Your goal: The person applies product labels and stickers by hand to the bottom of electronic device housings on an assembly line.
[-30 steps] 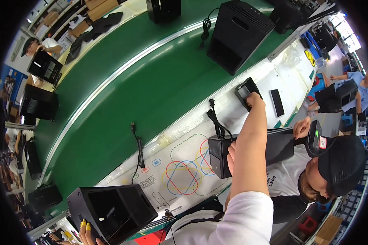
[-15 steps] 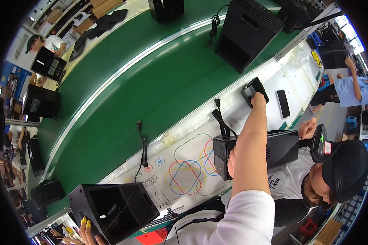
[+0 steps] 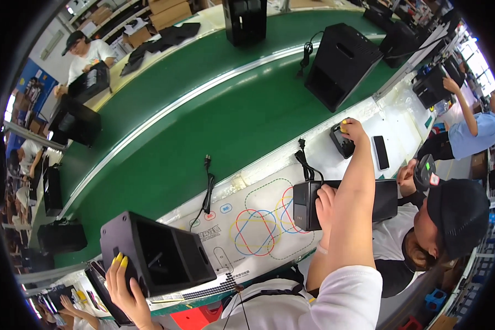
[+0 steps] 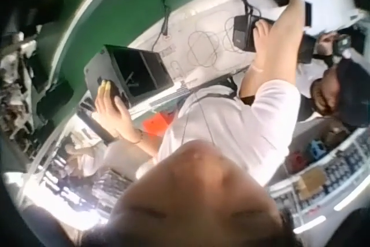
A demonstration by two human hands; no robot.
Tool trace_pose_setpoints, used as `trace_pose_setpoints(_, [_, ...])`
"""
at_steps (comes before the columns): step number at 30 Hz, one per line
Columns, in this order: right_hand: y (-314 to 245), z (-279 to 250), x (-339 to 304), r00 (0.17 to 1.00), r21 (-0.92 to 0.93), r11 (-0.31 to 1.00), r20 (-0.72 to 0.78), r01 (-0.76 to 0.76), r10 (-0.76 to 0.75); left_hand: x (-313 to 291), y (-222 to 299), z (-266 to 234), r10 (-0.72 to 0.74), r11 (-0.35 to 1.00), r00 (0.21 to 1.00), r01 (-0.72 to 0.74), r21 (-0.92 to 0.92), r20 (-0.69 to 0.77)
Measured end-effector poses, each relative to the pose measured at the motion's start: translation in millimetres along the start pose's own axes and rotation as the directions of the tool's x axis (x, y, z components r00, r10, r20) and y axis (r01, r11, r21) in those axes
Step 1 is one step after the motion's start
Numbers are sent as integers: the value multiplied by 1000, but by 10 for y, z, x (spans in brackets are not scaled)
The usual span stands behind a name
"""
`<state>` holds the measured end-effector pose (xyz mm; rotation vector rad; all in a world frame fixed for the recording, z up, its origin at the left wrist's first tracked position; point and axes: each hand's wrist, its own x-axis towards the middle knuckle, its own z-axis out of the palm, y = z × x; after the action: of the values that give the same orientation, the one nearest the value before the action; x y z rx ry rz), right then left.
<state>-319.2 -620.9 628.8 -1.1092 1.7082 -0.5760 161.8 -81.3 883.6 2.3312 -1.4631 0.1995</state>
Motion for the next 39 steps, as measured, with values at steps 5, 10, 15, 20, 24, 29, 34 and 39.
trace_pose_setpoints(5, [-837,312,-997,911,410,902,304,139,-279,-104,-143,6,1,999,997,-4,-36,-74])
trace_pose_setpoints(10, [-1471,840,-2151,657,491,798,479,351,-583,-133,-217,21,14,997,990,-24,-67,-142])
trace_pose_setpoints(15, [-1665,1404,-3622,369,669,643,529,373,-764,-223,-301,-206,279,949,960,-279,-150,-18])
trace_pose_setpoints(20, [-1397,1833,-4648,184,776,568,538,274,-823,-320,-506,-219,378,914,926,-373,-159,4])
trace_pose_setpoints(24, [-1099,2128,-5042,209,787,605,576,118,-790,-278,-600,-184,396,901,918,-394,-180,-29])
trace_pose_setpoints(29, [-526,2629,-5254,385,743,658,575,122,-721,-50,-718,-37,416,877,903,-430,-216,-108])
trace_pose_setpoints(34, [419,3145,-5327,640,493,834,563,250,-524,266,-886,149,426,874,896,-444,-200,-127])
trace_pose_setpoints(39, [977,3373,-5576,516,-136,499,295,856,-805,408,-1007,165,361,915,932,-361,-178,-34])
